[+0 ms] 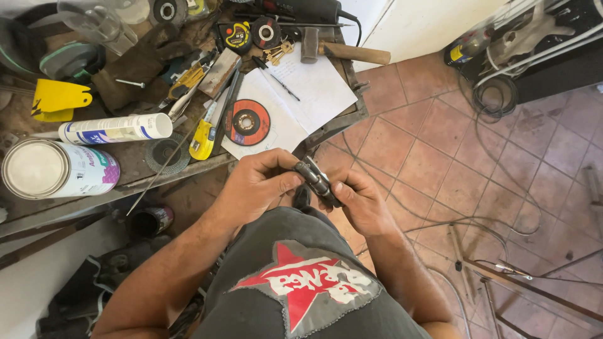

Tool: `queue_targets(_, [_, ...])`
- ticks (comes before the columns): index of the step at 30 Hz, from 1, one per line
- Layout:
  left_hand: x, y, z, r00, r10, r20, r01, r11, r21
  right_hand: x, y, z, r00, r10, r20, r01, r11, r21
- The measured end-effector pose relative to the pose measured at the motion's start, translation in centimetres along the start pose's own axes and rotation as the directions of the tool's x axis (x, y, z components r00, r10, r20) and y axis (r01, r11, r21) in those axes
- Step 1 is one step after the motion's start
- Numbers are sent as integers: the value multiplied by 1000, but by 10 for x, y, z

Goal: Measuring, grinding, and fitting metal components for a fabrication project

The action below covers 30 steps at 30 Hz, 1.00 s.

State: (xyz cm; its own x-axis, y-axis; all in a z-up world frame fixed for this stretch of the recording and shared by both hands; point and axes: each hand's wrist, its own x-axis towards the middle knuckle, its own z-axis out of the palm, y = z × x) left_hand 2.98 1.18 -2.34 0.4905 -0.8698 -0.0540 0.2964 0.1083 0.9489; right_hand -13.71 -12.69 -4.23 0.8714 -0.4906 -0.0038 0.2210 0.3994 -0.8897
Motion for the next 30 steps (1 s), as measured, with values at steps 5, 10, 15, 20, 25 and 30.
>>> queue_targets(5, [-2, 2, 0, 1000, -7, -23, 7, 1000, -10, -5, 15, -8, 999, 21, -30, -20, 999, 26])
queue_targets(10, [0, -6, -3, 999, -25, -36, 24, 999, -27, -6, 16, -9, 999, 4, -38, -4, 1000, 11])
queue_targets(15, [-7, 18, -2, 994, -95, 60, 94, 995, 17, -1, -7, -11, 987, -162, 22, 155, 883, -444])
queue_targets(20, [-9, 27, 9, 988, -151, -7, 150, 971, 187, 1, -12, -17, 978, -204, 37, 194, 836, -513])
queue_targets(25, [-8, 6, 3, 990, -124, -61, 131, 982, 136, -8, -10, -28, 990, -112, -88, 87, 963, -257])
queue_targets(30, [-6, -5, -10, 992, -94, -82, 98, 994, 41, -13, -5, -38, 998, -49, -38, 37, 963, -267])
